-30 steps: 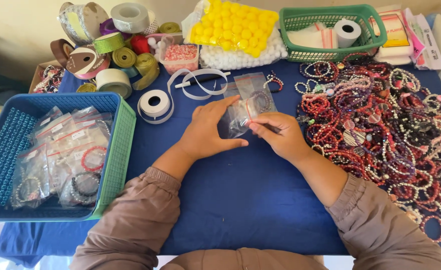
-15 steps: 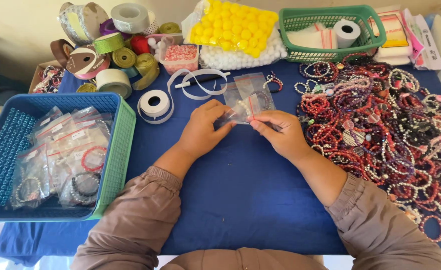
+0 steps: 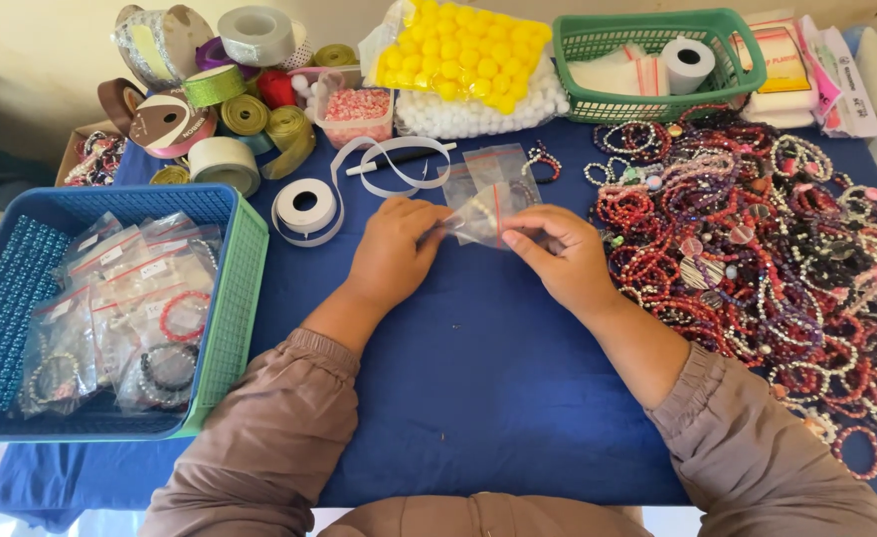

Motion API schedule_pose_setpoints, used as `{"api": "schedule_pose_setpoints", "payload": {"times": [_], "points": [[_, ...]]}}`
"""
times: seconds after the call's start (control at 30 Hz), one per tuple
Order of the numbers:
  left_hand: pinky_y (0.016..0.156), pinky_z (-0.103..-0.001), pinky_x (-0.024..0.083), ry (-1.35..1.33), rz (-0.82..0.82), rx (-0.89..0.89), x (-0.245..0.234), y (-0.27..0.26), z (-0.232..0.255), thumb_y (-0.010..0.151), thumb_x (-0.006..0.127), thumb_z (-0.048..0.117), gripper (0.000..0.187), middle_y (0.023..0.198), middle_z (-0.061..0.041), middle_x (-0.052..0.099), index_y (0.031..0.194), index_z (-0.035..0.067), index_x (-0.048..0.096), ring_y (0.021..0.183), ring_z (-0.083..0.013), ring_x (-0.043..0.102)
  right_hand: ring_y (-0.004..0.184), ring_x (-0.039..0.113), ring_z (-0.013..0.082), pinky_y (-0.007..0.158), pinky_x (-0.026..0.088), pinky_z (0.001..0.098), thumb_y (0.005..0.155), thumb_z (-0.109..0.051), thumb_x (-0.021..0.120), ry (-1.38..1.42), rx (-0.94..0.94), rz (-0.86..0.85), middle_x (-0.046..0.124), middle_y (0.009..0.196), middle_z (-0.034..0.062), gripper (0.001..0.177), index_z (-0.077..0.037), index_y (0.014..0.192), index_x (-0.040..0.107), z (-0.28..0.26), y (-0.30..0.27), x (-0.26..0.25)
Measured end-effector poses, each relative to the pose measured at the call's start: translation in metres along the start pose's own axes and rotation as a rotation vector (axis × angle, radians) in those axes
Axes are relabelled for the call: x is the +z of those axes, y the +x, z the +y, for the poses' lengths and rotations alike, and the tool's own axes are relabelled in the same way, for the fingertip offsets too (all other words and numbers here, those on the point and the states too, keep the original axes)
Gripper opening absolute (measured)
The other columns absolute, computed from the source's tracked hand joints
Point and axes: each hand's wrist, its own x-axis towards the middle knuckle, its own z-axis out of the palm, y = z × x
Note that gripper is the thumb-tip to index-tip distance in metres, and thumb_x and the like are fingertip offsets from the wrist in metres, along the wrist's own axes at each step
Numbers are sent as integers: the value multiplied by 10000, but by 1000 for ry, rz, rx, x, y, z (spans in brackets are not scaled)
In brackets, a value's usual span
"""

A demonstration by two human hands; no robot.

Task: The person picks up beaded bracelets from a large pile on a table, places them into small plastic bags one by one, and presses the seals of the bags closed.

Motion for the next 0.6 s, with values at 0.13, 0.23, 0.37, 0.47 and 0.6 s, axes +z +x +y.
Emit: {"api": "schedule_pose_setpoints", "payload": {"times": [0.13, 0.23, 0.37, 0.47, 0.6], "points": [[916, -458, 491, 67, 39, -61, 0, 0, 3, 742, 669, -18, 316, 1084, -68, 711, 1026, 104, 732, 1076, -322, 620, 811, 536, 47, 701, 445, 194, 959, -55, 754, -171, -13, 44, 570, 1076, 10, 95, -36, 1052, 758, 11, -3, -6], [949, -464, 453, 102, -8, -171, 0, -1, 5, 732, 634, -46, 359, 1111, -25, 706, 1027, 131, 740, 1132, -293, 601, 781, 542, 39, 686, 458, 189, 932, -45, 748, -288, -57, 27, 572, 1076, -8, 111, -68, 1040, 761, 10, -2, -5], [948, -469, 430, 108, 49, -114, -4, 2, 12, 696, 570, -97, 524, 1192, -55, 686, 1145, 126, 722, 1157, -313, 576, 769, 552, 52, 668, 456, 197, 891, -34, 763, -332, -50, -27, 596, 1067, 3, 143, -83, 1025, 773, 12, -2, -4], [962, -459, 461, 122, 95, -90, -4, 2, 8, 720, 546, -128, 551, 1197, -68, 685, 1181, 123, 714, 1147, -321, 593, 762, 561, 51, 668, 464, 197, 890, -33, 761, -333, -51, -25, 602, 1067, 1, 145, -85, 1025, 771, 10, -2, -3], [1014, -446, 501, 61, 261, -60, -11, 6, 8, 747, 528, -146, 525, 1196, -105, 679, 1179, 90, 710, 1147, -350, 614, 739, 563, 50, 661, 459, 199, 897, -27, 754, -301, -40, -1, 598, 1046, -5, 125, -81, 1010, 764, 12, -3, -2]]}}
